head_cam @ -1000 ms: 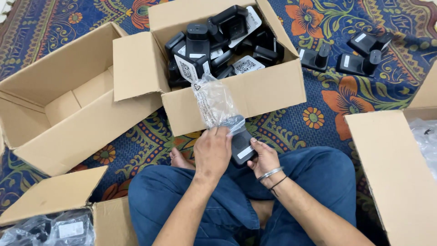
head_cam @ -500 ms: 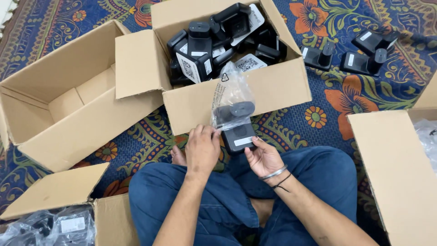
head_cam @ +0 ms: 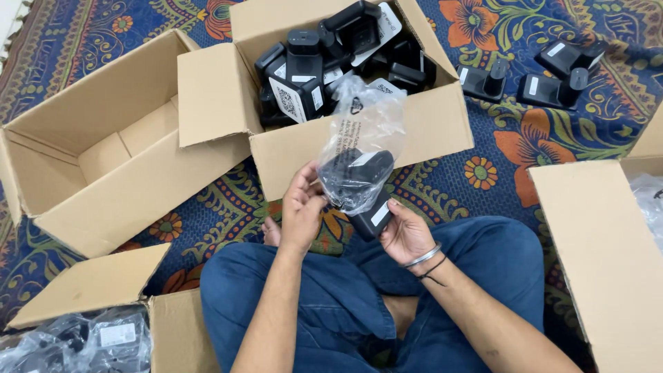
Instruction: The person unboxes electronic devices, organizes them, and packs them into plastic bags.
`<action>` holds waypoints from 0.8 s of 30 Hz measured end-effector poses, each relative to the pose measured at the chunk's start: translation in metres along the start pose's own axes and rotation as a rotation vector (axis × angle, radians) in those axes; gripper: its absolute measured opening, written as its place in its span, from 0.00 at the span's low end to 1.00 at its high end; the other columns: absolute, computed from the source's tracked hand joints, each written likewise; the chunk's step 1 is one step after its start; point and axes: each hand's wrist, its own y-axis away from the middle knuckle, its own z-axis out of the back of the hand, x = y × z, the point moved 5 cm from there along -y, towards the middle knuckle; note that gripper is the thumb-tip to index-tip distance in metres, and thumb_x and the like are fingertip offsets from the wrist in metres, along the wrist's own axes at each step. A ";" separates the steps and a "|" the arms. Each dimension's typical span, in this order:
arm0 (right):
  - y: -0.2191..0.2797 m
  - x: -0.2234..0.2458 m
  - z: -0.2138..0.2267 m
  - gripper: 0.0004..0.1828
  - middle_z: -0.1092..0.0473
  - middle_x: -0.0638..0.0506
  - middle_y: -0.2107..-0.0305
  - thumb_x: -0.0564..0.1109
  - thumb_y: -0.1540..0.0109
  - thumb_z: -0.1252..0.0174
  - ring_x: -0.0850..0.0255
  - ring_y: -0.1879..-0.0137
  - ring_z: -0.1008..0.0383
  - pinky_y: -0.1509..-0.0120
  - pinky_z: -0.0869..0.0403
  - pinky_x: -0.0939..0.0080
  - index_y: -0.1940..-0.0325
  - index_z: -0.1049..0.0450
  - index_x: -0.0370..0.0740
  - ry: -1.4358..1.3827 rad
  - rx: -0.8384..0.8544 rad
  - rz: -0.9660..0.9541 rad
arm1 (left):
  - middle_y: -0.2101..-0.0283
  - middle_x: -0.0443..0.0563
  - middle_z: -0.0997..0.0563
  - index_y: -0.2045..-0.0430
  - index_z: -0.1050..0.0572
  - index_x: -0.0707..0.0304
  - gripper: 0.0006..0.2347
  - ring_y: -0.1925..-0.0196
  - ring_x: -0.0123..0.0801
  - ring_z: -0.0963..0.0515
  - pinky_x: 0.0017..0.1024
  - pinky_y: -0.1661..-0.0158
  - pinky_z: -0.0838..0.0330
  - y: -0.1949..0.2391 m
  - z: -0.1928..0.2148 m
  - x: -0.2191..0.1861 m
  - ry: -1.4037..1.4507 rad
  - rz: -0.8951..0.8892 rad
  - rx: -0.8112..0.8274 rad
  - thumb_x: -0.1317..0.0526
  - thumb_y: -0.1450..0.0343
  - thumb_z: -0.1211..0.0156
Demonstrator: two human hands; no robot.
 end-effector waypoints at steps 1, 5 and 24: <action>-0.002 -0.002 0.007 0.13 0.21 0.45 0.59 0.44 0.31 0.49 0.58 0.58 0.17 0.62 0.18 0.63 0.48 0.28 0.34 0.001 -0.001 0.000 | 0.49 0.41 0.21 0.43 0.32 0.66 0.20 0.51 0.20 0.20 0.21 0.50 0.26 0.001 -0.002 0.000 0.001 0.001 0.000 0.74 0.31 0.45; -0.001 -0.012 0.022 0.13 0.21 0.44 0.58 0.44 0.28 0.49 0.58 0.59 0.17 0.62 0.18 0.65 0.45 0.28 0.31 -0.177 0.099 -0.105 | 0.59 0.48 0.18 0.51 0.25 0.68 0.13 0.59 0.24 0.19 0.23 0.57 0.27 0.010 -0.010 -0.007 -0.251 -0.007 0.060 0.73 0.29 0.45; 0.010 0.008 -0.025 0.14 0.25 0.49 0.57 0.40 0.33 0.45 0.64 0.60 0.22 0.62 0.20 0.65 0.43 0.28 0.38 0.597 -0.224 0.341 | 0.65 0.52 0.18 0.64 0.21 0.63 0.03 0.62 0.46 0.18 0.38 0.61 0.24 0.031 -0.055 -0.005 -0.884 -0.429 0.131 0.64 0.28 0.37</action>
